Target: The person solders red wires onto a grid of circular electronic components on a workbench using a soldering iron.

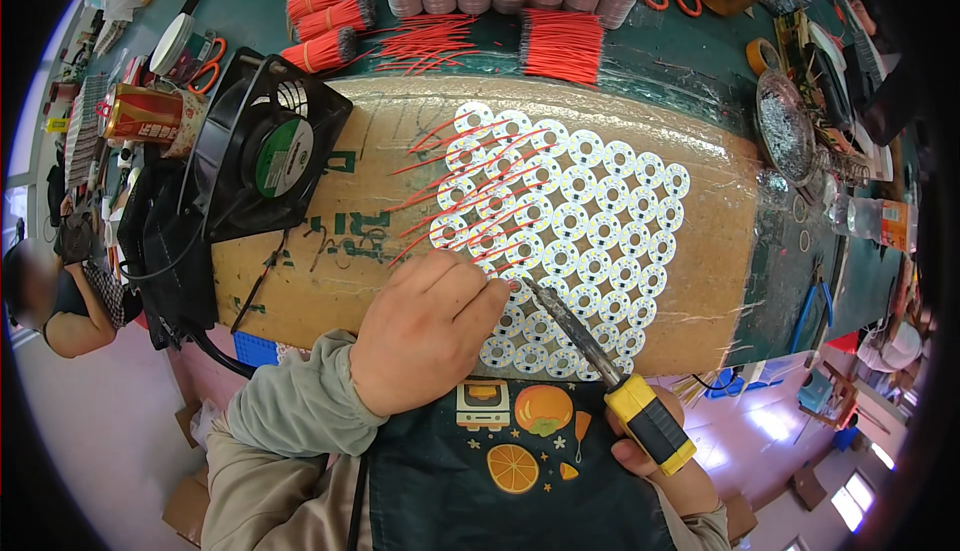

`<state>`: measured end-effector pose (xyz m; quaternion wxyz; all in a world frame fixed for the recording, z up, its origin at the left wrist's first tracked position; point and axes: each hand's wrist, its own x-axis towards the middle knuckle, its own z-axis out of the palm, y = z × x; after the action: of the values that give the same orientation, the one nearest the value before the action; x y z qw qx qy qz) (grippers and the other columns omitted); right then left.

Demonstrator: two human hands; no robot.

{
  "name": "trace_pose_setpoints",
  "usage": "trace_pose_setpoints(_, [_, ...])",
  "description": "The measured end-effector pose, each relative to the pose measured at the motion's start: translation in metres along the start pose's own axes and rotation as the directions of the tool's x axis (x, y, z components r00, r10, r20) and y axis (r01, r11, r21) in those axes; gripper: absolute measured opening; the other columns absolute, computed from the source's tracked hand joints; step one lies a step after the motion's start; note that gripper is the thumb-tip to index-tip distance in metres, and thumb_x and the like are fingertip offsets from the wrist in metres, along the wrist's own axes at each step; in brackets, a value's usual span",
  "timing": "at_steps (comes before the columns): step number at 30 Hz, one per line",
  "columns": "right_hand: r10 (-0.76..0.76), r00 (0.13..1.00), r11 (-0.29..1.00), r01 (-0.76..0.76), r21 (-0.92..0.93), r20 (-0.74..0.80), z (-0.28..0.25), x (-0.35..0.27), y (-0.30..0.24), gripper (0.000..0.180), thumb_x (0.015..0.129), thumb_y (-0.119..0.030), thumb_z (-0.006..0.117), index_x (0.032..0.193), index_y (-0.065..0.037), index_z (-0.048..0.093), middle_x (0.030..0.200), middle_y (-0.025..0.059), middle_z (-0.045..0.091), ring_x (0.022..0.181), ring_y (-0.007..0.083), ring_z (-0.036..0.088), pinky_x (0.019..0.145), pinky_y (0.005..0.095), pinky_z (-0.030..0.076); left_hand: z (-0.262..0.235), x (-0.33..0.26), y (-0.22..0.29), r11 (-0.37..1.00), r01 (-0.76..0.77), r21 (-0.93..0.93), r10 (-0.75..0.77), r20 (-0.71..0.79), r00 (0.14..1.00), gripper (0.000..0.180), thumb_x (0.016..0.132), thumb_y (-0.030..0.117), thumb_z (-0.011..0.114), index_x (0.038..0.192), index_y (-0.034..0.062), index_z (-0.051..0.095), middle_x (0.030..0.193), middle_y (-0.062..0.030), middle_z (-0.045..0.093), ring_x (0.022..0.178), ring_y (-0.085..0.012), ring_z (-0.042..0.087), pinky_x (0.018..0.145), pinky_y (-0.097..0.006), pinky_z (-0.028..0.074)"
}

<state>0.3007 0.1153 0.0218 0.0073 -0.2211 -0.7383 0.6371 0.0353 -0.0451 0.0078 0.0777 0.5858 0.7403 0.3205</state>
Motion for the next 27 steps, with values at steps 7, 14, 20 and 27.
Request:
trace_pose_setpoints(7, [-0.010,1.000,1.000,0.010,-0.012,-0.011,-0.006,-0.009,0.005,0.050,0.082,-0.055,0.075,0.076,-0.009,0.055,0.068,0.0045,0.055,0.058,0.0247,0.054,0.055,0.0356,0.040,0.000,0.004,0.004,1.000,0.020,0.010,-0.020,-0.036,0.999,0.032,0.066,-0.004,0.069,0.098,0.0012,0.071,0.088,-0.0070,0.061,0.081,-0.0260,0.060,0.073,-0.038,0.050])
trace_pose_setpoints(14, [-0.019,1.000,0.997,0.020,-0.076,0.011,-0.007,-0.013,0.005,0.052,0.083,-0.058,0.072,0.075,-0.010,0.055,0.068,0.0050,0.056,0.059,0.0262,0.056,0.055,0.0361,0.042,0.002,-0.006,0.006,0.999,-0.034,-0.038,0.033,-0.025,0.999,0.037,0.065,-0.004,0.070,0.101,0.0018,0.072,0.089,-0.0066,0.062,0.081,-0.0259,0.062,0.071,-0.037,0.051])
trace_pose_setpoints(20, [-0.066,0.998,0.983,0.060,-0.174,-0.025,-0.004,-0.017,0.012,0.055,0.086,-0.063,0.066,0.075,-0.011,0.053,0.068,0.0050,0.054,0.058,0.0277,0.055,0.054,0.0381,0.040,0.003,-0.007,0.006,0.999,-0.032,-0.033,0.031,-0.008,0.999,0.037,0.064,-0.004,0.071,0.101,0.0015,0.072,0.088,-0.0062,0.062,0.082,-0.0256,0.062,0.071,-0.037,0.051])
trace_pose_setpoints(27, [-0.012,1.000,0.984,0.015,-0.176,0.015,-0.003,-0.013,0.007,0.060,0.087,-0.067,0.062,0.071,-0.011,0.049,0.065,0.0054,0.051,0.056,0.0295,0.053,0.052,0.0394,0.039,0.003,-0.007,0.007,0.999,-0.032,-0.029,0.032,-0.006,0.999,0.035,0.065,-0.004,0.070,0.099,0.0017,0.072,0.088,-0.0059,0.062,0.083,-0.0253,0.062,0.072,-0.036,0.051])
